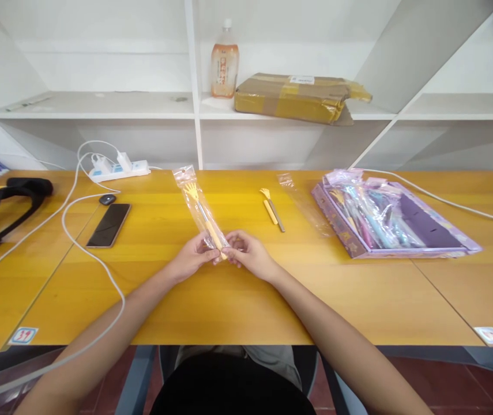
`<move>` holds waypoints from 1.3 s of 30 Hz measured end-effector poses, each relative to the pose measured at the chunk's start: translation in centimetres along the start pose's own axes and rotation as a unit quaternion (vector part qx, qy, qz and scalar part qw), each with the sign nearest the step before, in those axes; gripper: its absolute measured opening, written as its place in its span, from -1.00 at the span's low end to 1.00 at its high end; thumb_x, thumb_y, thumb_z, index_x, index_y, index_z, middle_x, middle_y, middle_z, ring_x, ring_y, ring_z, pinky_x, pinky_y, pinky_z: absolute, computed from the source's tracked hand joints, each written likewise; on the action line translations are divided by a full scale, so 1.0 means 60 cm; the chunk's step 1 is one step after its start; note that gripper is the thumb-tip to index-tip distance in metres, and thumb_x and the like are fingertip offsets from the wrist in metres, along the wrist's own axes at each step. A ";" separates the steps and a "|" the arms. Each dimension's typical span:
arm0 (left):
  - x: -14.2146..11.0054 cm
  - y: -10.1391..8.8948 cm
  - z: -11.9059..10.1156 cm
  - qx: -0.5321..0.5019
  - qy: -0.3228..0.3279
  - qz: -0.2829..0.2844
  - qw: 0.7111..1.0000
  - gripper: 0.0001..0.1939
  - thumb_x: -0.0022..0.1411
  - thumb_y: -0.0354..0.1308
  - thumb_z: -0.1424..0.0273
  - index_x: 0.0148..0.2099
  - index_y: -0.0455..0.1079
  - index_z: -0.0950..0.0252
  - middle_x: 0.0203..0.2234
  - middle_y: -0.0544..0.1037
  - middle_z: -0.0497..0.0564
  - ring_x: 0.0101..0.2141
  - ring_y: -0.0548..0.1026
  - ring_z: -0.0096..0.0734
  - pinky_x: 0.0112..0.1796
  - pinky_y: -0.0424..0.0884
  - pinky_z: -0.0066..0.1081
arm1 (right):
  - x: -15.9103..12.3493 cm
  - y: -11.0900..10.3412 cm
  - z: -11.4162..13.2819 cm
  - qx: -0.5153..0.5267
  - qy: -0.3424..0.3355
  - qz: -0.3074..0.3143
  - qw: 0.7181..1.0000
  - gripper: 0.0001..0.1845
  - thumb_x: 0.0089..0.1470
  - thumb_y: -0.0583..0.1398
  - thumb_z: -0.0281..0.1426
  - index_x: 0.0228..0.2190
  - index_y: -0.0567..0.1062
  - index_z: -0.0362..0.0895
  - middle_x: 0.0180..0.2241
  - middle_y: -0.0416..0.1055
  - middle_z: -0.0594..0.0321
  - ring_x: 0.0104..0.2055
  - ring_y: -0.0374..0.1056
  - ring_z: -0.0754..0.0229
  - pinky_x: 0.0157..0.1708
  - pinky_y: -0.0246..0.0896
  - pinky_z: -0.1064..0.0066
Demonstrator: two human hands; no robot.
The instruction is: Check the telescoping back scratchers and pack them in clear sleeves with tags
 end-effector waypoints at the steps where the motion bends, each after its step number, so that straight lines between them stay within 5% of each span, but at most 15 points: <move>1: 0.000 0.000 -0.001 -0.002 0.000 0.001 1.000 -0.58 0.23 0.49 0.24 0.03 0.48 0.27 -0.27 0.56 0.00 -0.36 0.47 -0.42 -0.28 0.39 -0.40 | 0.000 0.001 0.000 0.010 0.014 0.015 1.000 -0.45 0.08 0.44 0.05 -0.17 0.47 -0.10 -0.42 0.42 0.38 -0.51 0.37 0.30 -0.60 0.31 0.48; 12: -0.006 0.007 -0.009 -0.034 -0.040 0.028 0.998 -0.55 0.22 0.48 0.34 0.13 0.51 0.21 -0.18 0.63 0.05 -0.26 0.56 -0.31 -0.24 0.42 -0.36 | -0.004 0.004 0.025 0.098 0.036 0.096 0.990 -0.49 0.09 0.46 0.01 -0.31 0.44 -0.12 -0.46 0.52 0.37 -0.61 0.38 0.34 -0.67 0.36 0.49; 15: -0.001 0.000 -0.015 -0.066 -0.042 -0.053 0.995 -0.61 0.17 0.42 0.35 0.06 0.57 0.26 -0.16 0.64 0.06 -0.19 0.58 -0.27 -0.17 0.46 -0.35 | -0.016 0.006 0.035 0.110 0.093 0.205 0.968 -0.49 0.06 0.49 -0.03 -0.32 0.45 -0.14 -0.46 0.54 0.35 -0.59 0.44 0.32 -0.60 0.40 0.50; 19: 0.012 -0.036 -0.023 -0.099 0.035 -0.236 0.966 -0.72 0.09 0.32 0.41 -0.09 0.58 0.26 -0.28 0.61 -0.05 -0.33 0.50 -0.43 -0.31 0.41 -0.47 | -0.044 0.025 0.045 0.090 0.196 0.419 0.882 -0.48 -0.04 0.54 -0.04 -0.31 0.53 -0.16 -0.43 0.58 0.30 -0.51 0.52 0.29 -0.53 0.40 0.53; 22: 0.018 -0.059 -0.025 -0.065 0.060 -0.296 0.951 -0.78 0.07 0.32 0.43 -0.18 0.55 0.26 -0.29 0.61 -0.07 -0.36 0.49 -0.46 -0.36 0.38 -0.50 | -0.055 0.037 0.047 0.060 0.216 0.469 0.854 -0.48 -0.06 0.54 -0.02 -0.30 0.57 -0.15 -0.40 0.60 0.29 -0.45 0.55 0.28 -0.52 0.38 0.56; 26: 0.020 -0.066 -0.019 0.014 0.048 -0.301 0.952 -0.81 0.13 0.38 0.28 -0.27 0.51 0.26 -0.42 0.53 -0.10 -0.45 0.44 -0.45 -0.45 0.34 -0.48 | -0.047 0.025 0.035 0.000 0.229 0.415 0.881 -0.48 0.04 0.48 0.03 -0.30 0.55 -0.15 -0.42 0.58 0.29 -0.55 0.47 0.32 -0.58 0.33 0.54; 29: 0.020 -0.063 -0.008 0.044 0.023 -0.293 0.955 -0.71 0.14 0.43 0.17 -0.25 0.51 0.26 -0.43 0.52 -0.09 -0.47 0.43 -0.43 -0.48 0.33 -0.47 | -0.023 -0.012 0.030 -0.122 0.098 0.216 0.964 -0.58 0.24 0.36 -0.02 -0.28 0.55 -0.14 -0.45 0.51 0.31 -0.56 0.38 0.32 -0.56 0.28 0.50; 30: 0.019 -0.062 -0.004 0.052 0.017 -0.290 0.955 -0.68 0.14 0.45 0.13 -0.26 0.51 0.26 -0.43 0.53 -0.08 -0.47 0.44 -0.42 -0.48 0.33 -0.46 | -0.016 -0.026 0.032 -0.187 0.029 0.139 0.972 -0.63 0.28 0.35 -0.07 -0.27 0.56 -0.14 -0.42 0.50 0.28 -0.50 0.38 0.30 -0.50 0.30 0.47; 33: 0.016 -0.058 0.004 0.090 0.000 -0.270 0.959 -0.56 0.17 0.43 -0.02 -0.31 0.50 0.26 -0.44 0.54 -0.05 -0.46 0.46 -0.40 -0.46 0.35 -0.46 | -0.006 -0.059 0.032 -0.351 -0.099 0.022 0.931 -0.74 0.23 0.41 -0.19 -0.16 0.60 -0.09 -0.20 0.47 0.19 -0.27 0.42 0.19 -0.22 0.39 0.34; 39: 0.002 -0.033 0.010 0.155 -0.049 -0.217 0.962 -0.35 0.19 0.27 -0.27 -0.36 0.52 0.29 -0.44 0.57 0.02 -0.52 0.48 -0.35 -0.53 0.37 -0.41 | -0.001 -0.082 0.014 -0.420 -0.077 0.045 0.903 -0.57 0.10 0.52 -0.21 -0.06 0.57 -0.05 -0.07 0.36 0.18 -0.09 0.41 0.10 -0.06 0.34 0.28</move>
Point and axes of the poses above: each hand's wrist, its own x-axis towards the middle knuckle, its own y-axis out of the palm, z = x × y, the point moved 2 cm from there along x, towards the middle knuckle
